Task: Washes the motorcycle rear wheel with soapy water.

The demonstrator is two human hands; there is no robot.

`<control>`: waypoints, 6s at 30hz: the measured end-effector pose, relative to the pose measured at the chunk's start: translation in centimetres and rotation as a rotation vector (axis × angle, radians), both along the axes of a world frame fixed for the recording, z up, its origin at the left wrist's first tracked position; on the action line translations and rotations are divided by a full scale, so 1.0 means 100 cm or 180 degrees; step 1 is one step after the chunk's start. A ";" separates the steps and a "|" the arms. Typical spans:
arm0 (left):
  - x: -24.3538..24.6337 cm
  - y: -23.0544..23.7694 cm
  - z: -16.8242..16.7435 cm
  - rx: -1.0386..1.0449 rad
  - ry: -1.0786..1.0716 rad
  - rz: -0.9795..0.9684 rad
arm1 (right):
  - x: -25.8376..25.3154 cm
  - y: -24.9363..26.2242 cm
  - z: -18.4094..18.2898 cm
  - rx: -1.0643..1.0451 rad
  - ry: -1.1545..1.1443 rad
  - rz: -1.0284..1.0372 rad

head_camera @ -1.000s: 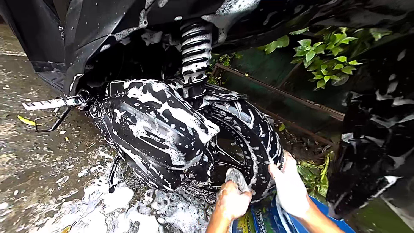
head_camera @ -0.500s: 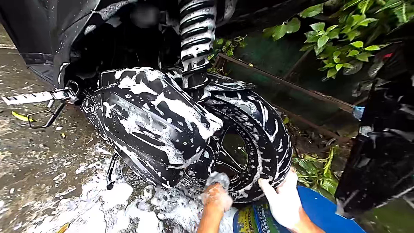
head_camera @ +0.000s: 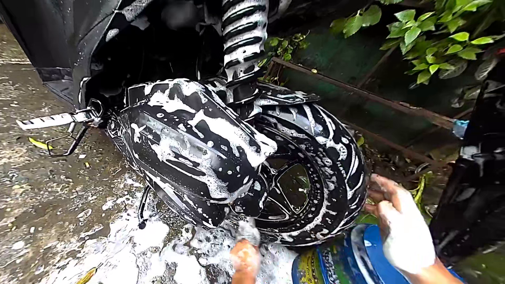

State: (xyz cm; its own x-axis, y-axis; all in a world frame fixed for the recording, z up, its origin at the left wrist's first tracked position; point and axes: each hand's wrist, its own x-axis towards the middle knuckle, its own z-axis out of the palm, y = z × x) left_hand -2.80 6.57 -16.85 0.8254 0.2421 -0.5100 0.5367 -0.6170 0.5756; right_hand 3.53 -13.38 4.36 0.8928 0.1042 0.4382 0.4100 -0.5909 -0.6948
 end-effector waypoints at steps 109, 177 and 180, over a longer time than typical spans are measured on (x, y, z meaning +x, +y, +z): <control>0.040 -0.011 0.088 -0.0566 -0.0224 -0.0873 | -0.013 -0.041 -0.024 0.0155 0.1399 0.0111; 0.046 -0.052 0.035 -0.0683 -0.0789 0.1168 | -0.025 0.024 0.012 -0.1215 0.0015 -0.0856; 0.060 -0.037 0.033 -0.0391 -0.0285 0.0823 | -0.014 0.033 0.022 -0.0995 0.0066 -0.0882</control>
